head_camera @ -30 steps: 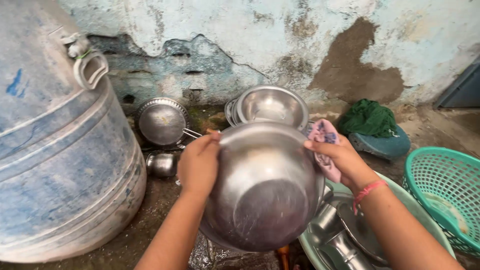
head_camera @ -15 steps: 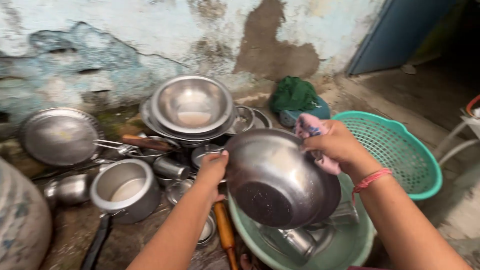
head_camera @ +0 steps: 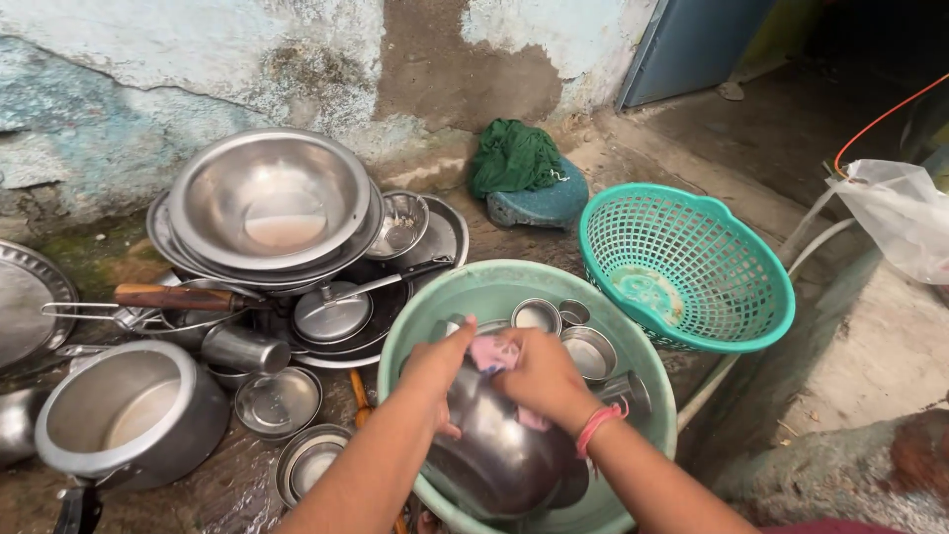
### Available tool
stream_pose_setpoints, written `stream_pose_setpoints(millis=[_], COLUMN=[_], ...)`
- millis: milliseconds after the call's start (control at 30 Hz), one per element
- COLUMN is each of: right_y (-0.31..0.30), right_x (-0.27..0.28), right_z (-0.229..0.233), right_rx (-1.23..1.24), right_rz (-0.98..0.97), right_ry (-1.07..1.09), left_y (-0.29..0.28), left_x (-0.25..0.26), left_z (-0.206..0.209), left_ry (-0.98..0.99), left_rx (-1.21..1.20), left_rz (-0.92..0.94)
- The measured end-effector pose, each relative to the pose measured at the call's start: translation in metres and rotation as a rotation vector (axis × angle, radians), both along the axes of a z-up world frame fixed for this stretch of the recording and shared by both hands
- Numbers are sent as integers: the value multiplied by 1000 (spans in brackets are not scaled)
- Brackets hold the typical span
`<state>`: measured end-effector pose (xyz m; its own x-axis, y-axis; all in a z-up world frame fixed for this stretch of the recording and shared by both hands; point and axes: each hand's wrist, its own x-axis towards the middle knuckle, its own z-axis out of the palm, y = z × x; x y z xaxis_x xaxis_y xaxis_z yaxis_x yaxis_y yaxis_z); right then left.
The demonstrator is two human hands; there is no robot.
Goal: Cleaning and drying stainless steel dishes and utensils with a cloth.
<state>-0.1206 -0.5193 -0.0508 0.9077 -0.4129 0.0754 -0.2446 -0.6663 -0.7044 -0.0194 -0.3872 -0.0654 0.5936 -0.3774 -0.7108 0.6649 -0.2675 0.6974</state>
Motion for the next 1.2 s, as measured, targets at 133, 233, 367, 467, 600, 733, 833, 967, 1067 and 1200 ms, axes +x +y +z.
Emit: stream_pose_setpoints(millis=[133, 233, 367, 467, 600, 733, 833, 967, 1067, 1200], right_y=[34, 46, 58, 65, 69, 64, 62, 49, 47, 43], right_x=[-10, -15, -17, -22, -30, -36, -40, -25, -12, 27], right_z=[24, 33, 20, -2, -48, -109, -125, -136, -105, -61], right_rx=[-182, -282, -274, -303, -475, -598, -624, -637, -579, -513], right_rz=[157, 261, 360, 486, 638, 743, 772, 749, 712, 443], right_ry=[119, 182, 220, 182, 256, 289, 355, 368, 389, 432], left_y=[5, 11, 26, 35, 48, 55, 76, 89, 113, 157], left_x=[-8, -2, 15, 17, 6, -7, -27, 6, 17, 52], left_z=[-17, -43, -100, -160, -216, -246, -156, -190, -177, -140], left_ry=[2, 75, 182, 214, 82, -208, -204, -283, -407, -691], left_rx=[16, 28, -2, -58, -95, 121, 204, 123, 56, 273], left_rz=[67, 89, 97, 124, 225, 163, 132, 149, 178, 138])
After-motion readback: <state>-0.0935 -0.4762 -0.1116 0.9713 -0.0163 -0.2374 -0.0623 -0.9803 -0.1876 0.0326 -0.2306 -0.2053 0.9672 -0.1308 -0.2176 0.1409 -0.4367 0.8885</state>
